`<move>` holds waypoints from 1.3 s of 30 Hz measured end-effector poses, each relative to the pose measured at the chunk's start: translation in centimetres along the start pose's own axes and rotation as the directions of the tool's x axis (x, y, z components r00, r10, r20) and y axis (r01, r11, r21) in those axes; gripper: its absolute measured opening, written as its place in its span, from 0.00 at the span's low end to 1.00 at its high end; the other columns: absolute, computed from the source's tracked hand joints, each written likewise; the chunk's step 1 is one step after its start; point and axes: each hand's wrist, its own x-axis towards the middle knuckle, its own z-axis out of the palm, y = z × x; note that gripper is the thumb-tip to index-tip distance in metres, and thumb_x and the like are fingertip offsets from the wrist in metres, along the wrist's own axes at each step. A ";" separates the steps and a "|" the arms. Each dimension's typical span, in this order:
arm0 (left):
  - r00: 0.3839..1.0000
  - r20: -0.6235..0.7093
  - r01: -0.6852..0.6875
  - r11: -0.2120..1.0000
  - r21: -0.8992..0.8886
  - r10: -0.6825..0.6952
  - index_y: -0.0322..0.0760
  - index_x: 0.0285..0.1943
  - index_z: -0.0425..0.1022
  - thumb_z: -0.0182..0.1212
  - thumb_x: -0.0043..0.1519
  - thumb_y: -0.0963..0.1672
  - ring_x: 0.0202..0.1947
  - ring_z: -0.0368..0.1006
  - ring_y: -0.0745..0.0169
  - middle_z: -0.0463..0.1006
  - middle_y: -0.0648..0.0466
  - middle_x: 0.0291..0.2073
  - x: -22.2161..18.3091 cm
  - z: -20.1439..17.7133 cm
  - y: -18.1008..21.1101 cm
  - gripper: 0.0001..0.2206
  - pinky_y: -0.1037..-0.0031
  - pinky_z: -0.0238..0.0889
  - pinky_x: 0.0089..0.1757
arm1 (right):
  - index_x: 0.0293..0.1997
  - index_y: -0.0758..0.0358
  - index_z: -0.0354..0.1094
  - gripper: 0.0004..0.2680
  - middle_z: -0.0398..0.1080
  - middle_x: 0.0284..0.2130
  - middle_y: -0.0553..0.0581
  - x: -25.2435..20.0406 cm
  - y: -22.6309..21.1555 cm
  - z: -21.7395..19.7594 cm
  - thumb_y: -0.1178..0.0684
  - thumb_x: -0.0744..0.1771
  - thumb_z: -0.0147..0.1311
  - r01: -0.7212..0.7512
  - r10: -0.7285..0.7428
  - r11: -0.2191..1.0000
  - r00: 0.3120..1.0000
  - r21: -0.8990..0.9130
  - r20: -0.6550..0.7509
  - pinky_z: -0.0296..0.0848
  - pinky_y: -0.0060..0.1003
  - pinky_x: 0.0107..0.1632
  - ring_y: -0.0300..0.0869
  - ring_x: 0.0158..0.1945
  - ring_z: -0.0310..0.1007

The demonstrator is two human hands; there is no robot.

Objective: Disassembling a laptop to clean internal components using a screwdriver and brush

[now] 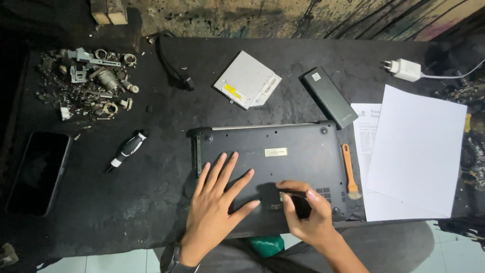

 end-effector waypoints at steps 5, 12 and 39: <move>1.000 0.020 0.002 1.000 -0.004 -0.002 0.55 0.72 0.69 0.49 0.67 0.59 0.76 0.49 0.46 0.56 0.49 0.77 0.0 0.0 -0.1 0.26 0.49 0.41 0.68 | 0.76 0.42 0.36 0.35 0.67 0.42 0.69 0.1 0.4 0.1 0.63 0.66 0.62 0.023 -0.038 0.979 0.997 -0.204 -0.069 0.83 0.40 0.45 0.50 0.42 0.76; 1.000 0.025 0.013 1.000 -0.017 -0.012 0.56 0.73 0.68 0.47 0.68 0.59 0.76 0.48 0.48 0.55 0.50 0.77 -0.1 0.2 -0.2 0.26 0.51 0.39 0.69 | 0.77 0.45 0.38 0.41 0.69 0.39 0.66 -1.1 1.3 0.2 0.66 0.62 0.70 0.011 -0.042 0.968 0.992 -0.252 -0.116 0.81 0.39 0.44 0.46 0.38 0.73; 1.000 0.019 0.004 1.000 -0.003 -0.004 0.56 0.74 0.67 0.50 0.67 0.59 0.77 0.47 0.49 0.54 0.51 0.78 -0.1 0.2 -0.2 0.27 0.51 0.39 0.69 | 0.74 0.48 0.36 0.29 0.70 0.42 0.73 -0.4 0.6 0.4 0.67 0.68 0.52 -0.022 0.021 1.000 0.997 -0.008 -0.069 0.87 0.41 0.47 0.52 0.42 0.79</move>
